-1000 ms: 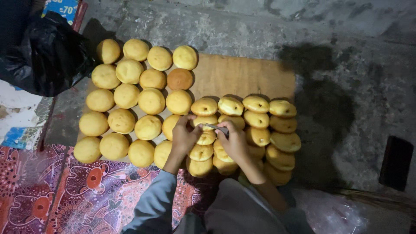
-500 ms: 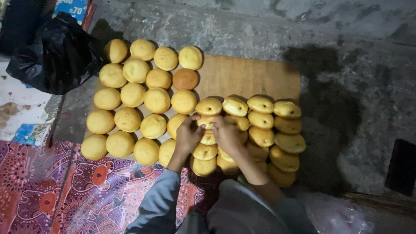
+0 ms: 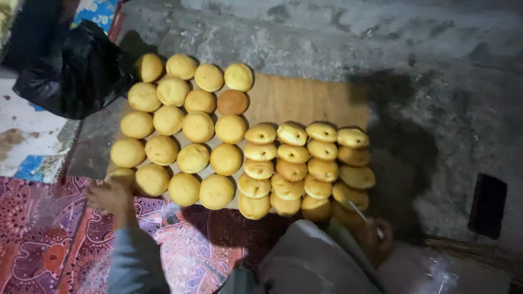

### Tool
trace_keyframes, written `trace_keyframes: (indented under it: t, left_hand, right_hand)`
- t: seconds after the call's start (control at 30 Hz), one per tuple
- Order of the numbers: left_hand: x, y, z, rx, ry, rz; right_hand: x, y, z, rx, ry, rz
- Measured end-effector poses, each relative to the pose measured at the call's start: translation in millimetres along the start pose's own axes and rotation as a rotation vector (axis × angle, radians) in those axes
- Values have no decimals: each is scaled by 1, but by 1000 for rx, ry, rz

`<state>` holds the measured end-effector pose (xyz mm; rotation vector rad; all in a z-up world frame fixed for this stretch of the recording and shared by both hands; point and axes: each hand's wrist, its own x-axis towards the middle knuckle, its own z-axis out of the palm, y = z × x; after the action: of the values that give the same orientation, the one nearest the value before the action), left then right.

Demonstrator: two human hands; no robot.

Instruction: The person sits on a mat and uses a small metal tool to poke a hole in the center of each round bun. They pick up buns one by one from a pile on a wooden board, make the hole, and place the finished buns into a separate stack.

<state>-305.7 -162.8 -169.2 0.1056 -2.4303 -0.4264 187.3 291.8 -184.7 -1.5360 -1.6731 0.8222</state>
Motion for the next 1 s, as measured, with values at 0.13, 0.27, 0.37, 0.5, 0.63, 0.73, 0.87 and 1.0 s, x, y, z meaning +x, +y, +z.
trace_keyframes:
  t: [0.13, 0.27, 0.37, 0.5, 0.63, 0.73, 0.87, 1.0]
  left_hand:
    - [15, -12, -21, -372, -359, -106]
    - [18, -3, -41, -355, -393, -178]
    - [20, 4, -53, -517, -414, -188]
    - [3, 11, -76, -98, -496, -177]
    - [-57, 9, -110, -170, -575, -236]
    - [-101, 3, -129, -215, -665, -278]
    - [-156, 2, -150, -551, -706, -359]
    - [-189, 14, -158, -212, -598, -380]
  right_hand:
    - [-22, 4, -61, -92, 92, 420]
    - [-38, 1, -103, -21, 164, 556]
    - [-42, -4, -128, 46, 209, 555]
    - [-47, -2, -153, 138, 251, 520]
    - [-53, 7, -178, 229, 289, 481]
    - [-61, 10, -193, 312, 296, 464]
    - [-85, 6, -212, 431, 272, 450]
    - [-111, -12, -231, 584, 251, 390]
